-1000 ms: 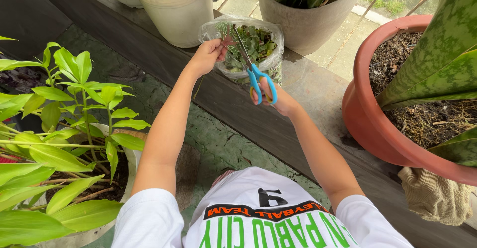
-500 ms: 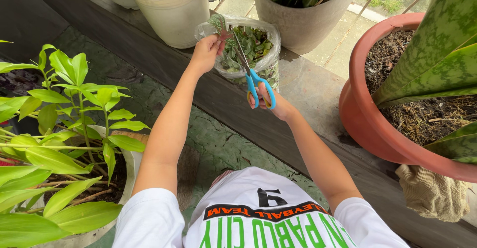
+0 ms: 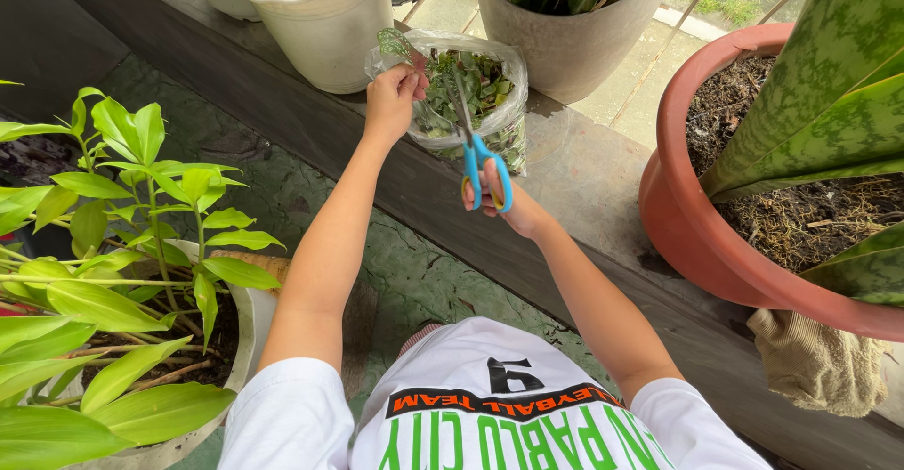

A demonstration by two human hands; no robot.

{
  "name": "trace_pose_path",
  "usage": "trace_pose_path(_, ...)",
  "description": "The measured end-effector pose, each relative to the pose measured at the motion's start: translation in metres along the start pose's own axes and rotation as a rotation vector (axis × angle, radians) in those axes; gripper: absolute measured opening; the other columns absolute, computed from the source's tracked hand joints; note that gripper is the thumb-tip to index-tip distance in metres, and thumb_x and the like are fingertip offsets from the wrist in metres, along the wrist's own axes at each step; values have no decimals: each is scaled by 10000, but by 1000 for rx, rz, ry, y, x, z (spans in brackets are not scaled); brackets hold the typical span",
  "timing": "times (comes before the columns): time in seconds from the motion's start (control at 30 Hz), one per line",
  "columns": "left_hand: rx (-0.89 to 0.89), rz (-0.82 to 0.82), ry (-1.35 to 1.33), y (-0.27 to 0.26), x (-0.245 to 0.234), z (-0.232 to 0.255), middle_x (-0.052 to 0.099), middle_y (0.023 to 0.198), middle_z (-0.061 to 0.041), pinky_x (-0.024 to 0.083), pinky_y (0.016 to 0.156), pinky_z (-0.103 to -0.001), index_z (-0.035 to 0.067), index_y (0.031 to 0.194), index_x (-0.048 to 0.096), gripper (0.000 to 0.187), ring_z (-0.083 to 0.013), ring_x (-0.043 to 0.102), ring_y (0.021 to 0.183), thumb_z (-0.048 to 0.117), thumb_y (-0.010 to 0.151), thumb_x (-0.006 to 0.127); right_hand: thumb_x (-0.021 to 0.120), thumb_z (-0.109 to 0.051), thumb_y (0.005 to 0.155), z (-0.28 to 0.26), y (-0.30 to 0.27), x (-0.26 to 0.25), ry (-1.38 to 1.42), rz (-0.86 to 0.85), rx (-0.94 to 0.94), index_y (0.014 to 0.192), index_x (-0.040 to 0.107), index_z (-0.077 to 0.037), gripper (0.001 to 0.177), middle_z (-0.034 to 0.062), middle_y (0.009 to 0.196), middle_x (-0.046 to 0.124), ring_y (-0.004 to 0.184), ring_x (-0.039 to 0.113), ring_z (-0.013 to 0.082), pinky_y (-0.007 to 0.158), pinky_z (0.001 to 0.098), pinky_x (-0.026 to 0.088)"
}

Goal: The person uses scissors to trim leaves from potted plants and places the cuttings into a plastic bag.

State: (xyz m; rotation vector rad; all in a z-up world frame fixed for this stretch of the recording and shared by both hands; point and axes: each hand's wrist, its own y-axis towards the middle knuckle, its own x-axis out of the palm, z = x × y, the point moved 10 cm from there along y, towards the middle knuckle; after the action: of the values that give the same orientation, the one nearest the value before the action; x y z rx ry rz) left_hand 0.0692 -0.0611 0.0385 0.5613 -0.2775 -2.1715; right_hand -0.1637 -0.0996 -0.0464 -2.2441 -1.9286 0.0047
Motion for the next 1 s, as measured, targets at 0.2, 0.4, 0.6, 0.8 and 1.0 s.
trace_pose_path(0.2, 19, -4, 149, -11, 6, 24, 749, 775, -74, 568, 683, -336, 16, 929, 744, 151, -177, 744, 709, 87, 978, 620, 235, -872, 902, -12, 3, 14, -6, -27, 3, 870, 576, -169, 782, -10, 879, 592, 810, 548, 102, 639, 259, 333)
trace_pose_path(0.4, 1, -80, 383, -22, 11, 39, 723, 709, -66, 545, 678, -395, 70, 921, 770, 194, -264, 712, 688, 158, 988, 610, 351, -750, 965, -14, 13, 5, -16, 42, -21, 830, 596, -139, 672, 1, 822, 595, 760, 541, 115, 629, 276, 321)
trace_pose_path(0.6, 43, -90, 394, -18, 15, 43, 732, 732, -75, 552, 694, -404, 71, 919, 766, 187, -271, 724, 721, 144, 978, 605, 452, -665, 1018, -1, 22, -8, -13, 190, -89, 740, 553, -88, 648, 28, 723, 560, 711, 518, 152, 727, 305, 415)
trace_pose_path(0.8, 1, -27, 346, -14, 5, 40, 752, 730, -75, 547, 718, -401, 56, 992, 700, 106, -279, 739, 749, 124, 935, 642, 429, -744, 934, -4, 11, -13, -13, 167, -16, 758, 578, -114, 671, 23, 740, 589, 667, 473, 133, 622, 303, 330)
trace_pose_path(1.0, 133, -51, 122, -14, -12, 58, 775, 848, -100, 587, 777, -326, 16, 998, 651, 56, -198, 784, 838, 22, 983, 597, 225, -912, 874, -23, -10, -9, 55, -76, -26, 881, 562, -154, 829, 3, 915, 592, 801, 501, 112, 678, 275, 338)
